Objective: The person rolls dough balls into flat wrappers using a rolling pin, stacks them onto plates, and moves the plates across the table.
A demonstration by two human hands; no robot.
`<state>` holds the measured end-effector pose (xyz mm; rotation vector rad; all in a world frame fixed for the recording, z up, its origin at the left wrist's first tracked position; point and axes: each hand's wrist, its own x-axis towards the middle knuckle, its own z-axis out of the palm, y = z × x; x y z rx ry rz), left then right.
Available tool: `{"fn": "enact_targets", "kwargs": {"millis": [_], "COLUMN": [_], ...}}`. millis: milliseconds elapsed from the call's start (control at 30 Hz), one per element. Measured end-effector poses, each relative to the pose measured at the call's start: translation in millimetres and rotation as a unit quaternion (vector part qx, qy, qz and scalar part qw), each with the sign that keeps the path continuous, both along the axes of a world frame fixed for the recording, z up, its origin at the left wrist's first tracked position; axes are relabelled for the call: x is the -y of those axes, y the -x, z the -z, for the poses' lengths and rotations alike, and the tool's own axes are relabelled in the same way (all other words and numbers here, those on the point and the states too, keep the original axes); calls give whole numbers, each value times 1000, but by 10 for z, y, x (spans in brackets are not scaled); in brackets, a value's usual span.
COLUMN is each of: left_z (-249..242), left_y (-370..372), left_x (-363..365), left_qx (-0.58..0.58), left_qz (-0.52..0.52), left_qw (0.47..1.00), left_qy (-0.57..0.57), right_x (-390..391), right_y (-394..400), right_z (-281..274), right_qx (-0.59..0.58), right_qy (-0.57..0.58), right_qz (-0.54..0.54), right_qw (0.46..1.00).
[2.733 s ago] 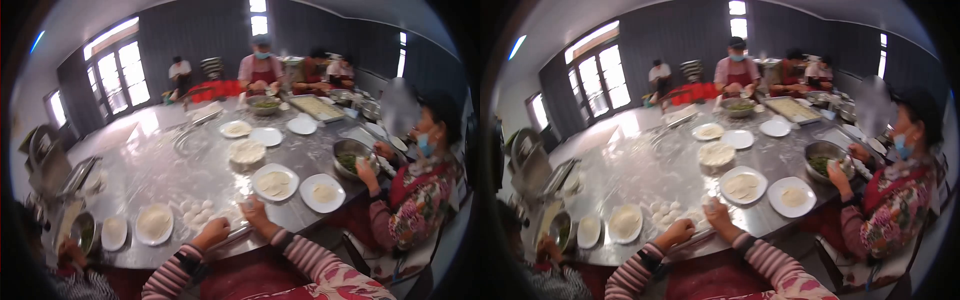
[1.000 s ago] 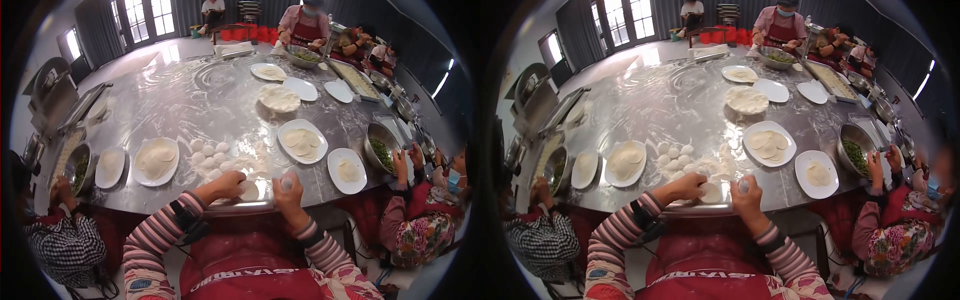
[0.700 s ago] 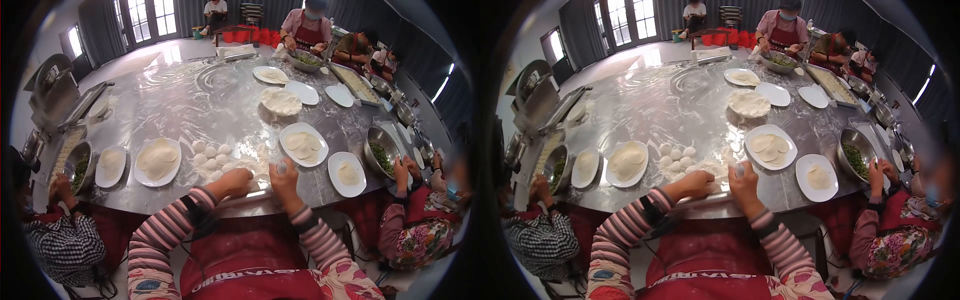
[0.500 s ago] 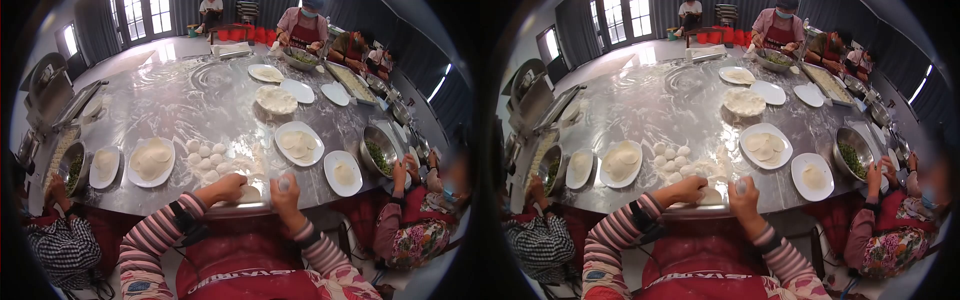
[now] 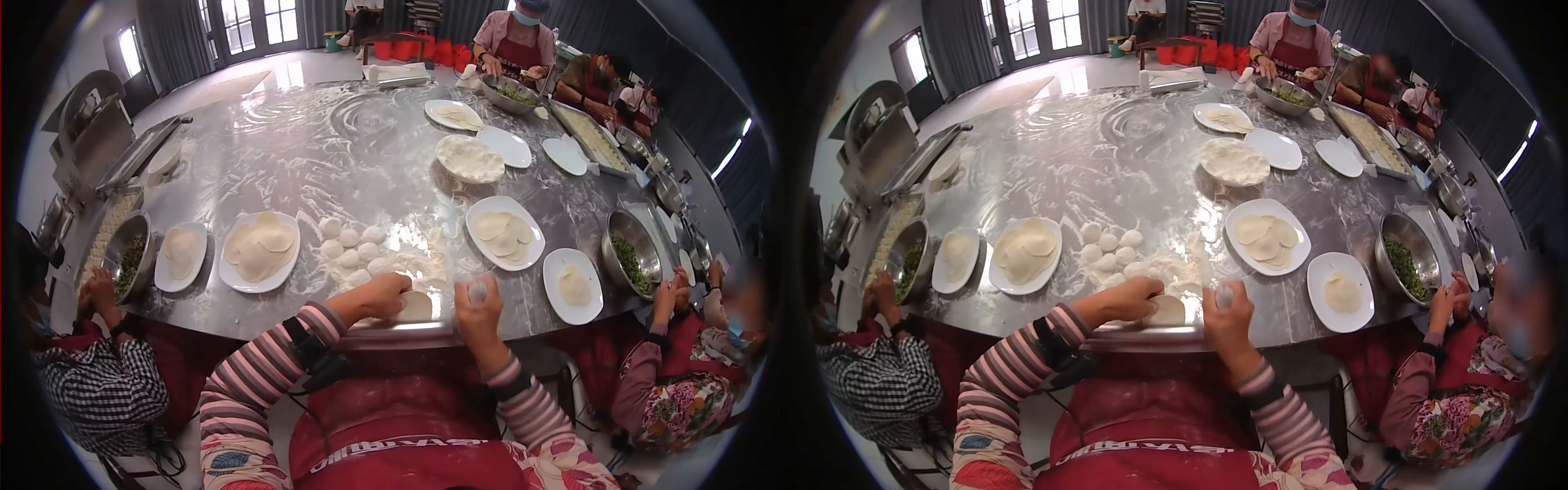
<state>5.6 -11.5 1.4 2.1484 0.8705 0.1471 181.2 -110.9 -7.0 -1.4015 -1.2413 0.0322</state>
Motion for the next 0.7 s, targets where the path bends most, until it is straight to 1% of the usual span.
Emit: {"fn": "enact_targets", "kwargs": {"millis": [33, 67, 133, 200, 267, 300, 367, 433, 467, 533, 600, 633, 700], "left_z": [-17, -30, -35, 5, -11, 66, 105, 106, 114, 93, 2, -50, 29], "left_y": [12, -2, -80, -119, -143, -122, -55, 1, 21, 32, 4, 1, -4], "left_x": [22, 29, 10, -18, 10, -32, -26, -27, -6, 55, 64, 49, 27], "left_qx": [8, 5, 16, 19, -19, -28, -11, 2, 14, 18, 0, 5, -2], "left_qz": [-2, -2, -43, -41, -1, 24, 4, -16, -6, 8, -51, -63, -56], "left_qw": [1000, 1000, 998, 997, 998, 997, 999, 999, 1000, 1000, 998, 997, 996], "left_qy": [-5, -6, -45, -54, -62, -74, -53, -37, -18, 2, -39, -40, -66], "right_x": [-170, -334, -605, -554, -382, -190, 110, 266, 193, -125, -517, -560, -660], "right_y": [-7, 13, 21, 24, -4, -1, -6, 1, -17, 9, 12, 43, 35], "right_z": [-51, -91, -48, -41, -37, -26, 97, 166, 170, 2, -4, 5, -52], "right_qx": [58, 27, 29, 35, 50, 51, 53, -106, -108, 0, 30, 24, 57], "right_qy": [-23, -18, -1, -14, -21, -17, -11, 61, 61, 7, -19, -24, -24], "right_qz": [7, -4, -9, -6, -5, 6, 16, -25, -25, 4, -3, 3, -9], "right_qw": [998, 999, 1000, 999, 999, 999, 998, 992, 992, 1000, 999, 999, 998]}}
